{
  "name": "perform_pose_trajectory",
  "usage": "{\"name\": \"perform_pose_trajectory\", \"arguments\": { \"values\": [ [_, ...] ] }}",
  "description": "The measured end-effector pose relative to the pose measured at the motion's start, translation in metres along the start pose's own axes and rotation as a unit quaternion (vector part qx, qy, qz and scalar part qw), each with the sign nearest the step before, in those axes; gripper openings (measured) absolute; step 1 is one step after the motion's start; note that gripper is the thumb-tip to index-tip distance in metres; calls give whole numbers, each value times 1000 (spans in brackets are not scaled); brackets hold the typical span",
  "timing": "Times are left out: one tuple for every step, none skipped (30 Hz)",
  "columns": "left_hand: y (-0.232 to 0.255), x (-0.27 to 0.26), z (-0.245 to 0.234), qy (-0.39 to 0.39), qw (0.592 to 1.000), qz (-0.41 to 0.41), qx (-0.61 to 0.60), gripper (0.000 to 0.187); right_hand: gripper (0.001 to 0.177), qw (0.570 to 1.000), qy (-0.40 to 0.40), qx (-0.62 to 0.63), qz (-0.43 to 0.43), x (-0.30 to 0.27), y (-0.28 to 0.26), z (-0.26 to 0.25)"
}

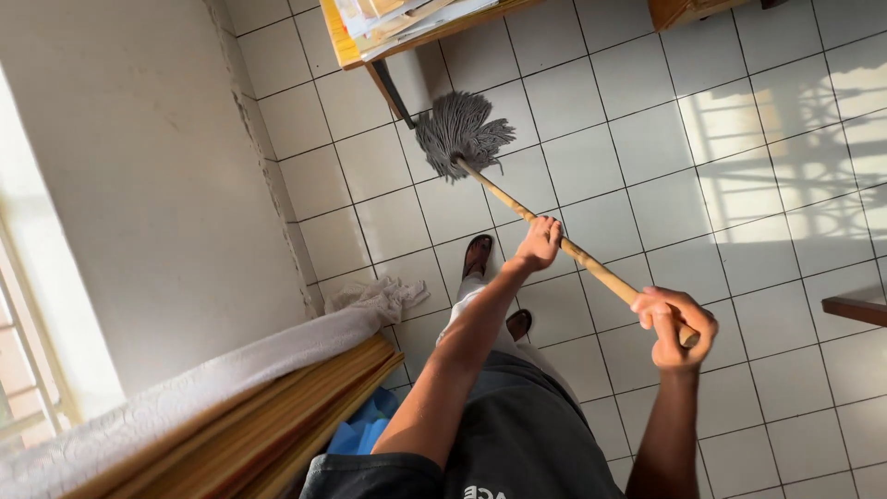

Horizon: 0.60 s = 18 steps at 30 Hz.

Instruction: Mopping the tiled floor of a room and moving furniture to clean underneath.

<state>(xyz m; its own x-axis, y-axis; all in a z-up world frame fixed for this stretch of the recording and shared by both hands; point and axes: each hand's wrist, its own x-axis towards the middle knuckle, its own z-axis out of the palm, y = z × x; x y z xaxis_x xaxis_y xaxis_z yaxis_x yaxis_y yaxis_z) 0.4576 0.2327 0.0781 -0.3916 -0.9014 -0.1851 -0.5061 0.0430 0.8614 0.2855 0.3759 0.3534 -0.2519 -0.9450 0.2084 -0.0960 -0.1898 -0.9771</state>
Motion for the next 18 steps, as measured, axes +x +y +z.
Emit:
{"name": "perform_pose_trajectory", "arguments": {
  "values": [
    [0, -8, 15, 4, 1000, 3, 0, 45, 23, 1000, -2, 0, -5, -9, -5, -9],
    [0, -16, 29, 8, 999, 41, -5, 43, 26, 1000, -8, -9, -12, -19, -11, -18],
    [0, -26, 45, 14, 997, 76, -9, 42, 30, 1000, -15, -18, -18, -29, -16, -27],
    [11, -32, 49, 20, 997, 77, -9, 42, 30, 999, -20, -18, -22, -36, -27, -31],
    [22, -44, 54, 10, 995, 96, -25, 42, 29, 998, -31, -42, -23, -45, -40, -35],
    [33, -56, 60, 1, 992, 116, -40, 42, 29, 997, -43, -67, -24, -54, -52, -39],
    [38, -61, 66, 5, 992, 116, -39, 42, 29, 996, -45, -66, -27, -60, -63, -38],
    [44, -66, 72, -28, 993, 99, -58, 41, 28, 995, -47, -86, -28, -65, -74, -38],
    [49, -71, 77, -60, 992, 81, -78, 40, 27, 993, -48, -106, -30, -70, -85, -36],
    [51, -76, 80, -56, 992, 82, -77, 40, 27, 993, -51, -104, -32, -76, -93, -31],
    [54, -81, 84, -101, 989, 60, -89, 40, 27, 992, -39, -117, -25, -81, -102, -27],
    [57, -84, 86, -144, 984, 38, -102, 41, 28, 991, -27, -130, -18, -86, -111, -22],
    [45, -83, 98, -141, 984, 40, -100, 41, 28, 991, -28, -127, -22, -88, -114, -17],
    [33, -80, 110, -160, 980, 84, -81, 45, 26, 989, -7, -147, -26, -88, -117, -12],
    [21, -81, 124, -181, 973, 124, -65, 49, 26, 986, 14, -167, -26, -90, -121, -7],
    [35, -87, 113, -180, 974, 123, -65, 49, 26, 986, 12, -166, -25, -92, -118, -9],
    [48, -91, 101, -221, 968, 118, -32, 54, 25, 982, 29, -182, -44, -93, -115, -10],
    [62, -94, 89, -261, 959, 112, 0, 59, 25, 977, 45, -197, -63, -93, -112, -9]
  ]
}}
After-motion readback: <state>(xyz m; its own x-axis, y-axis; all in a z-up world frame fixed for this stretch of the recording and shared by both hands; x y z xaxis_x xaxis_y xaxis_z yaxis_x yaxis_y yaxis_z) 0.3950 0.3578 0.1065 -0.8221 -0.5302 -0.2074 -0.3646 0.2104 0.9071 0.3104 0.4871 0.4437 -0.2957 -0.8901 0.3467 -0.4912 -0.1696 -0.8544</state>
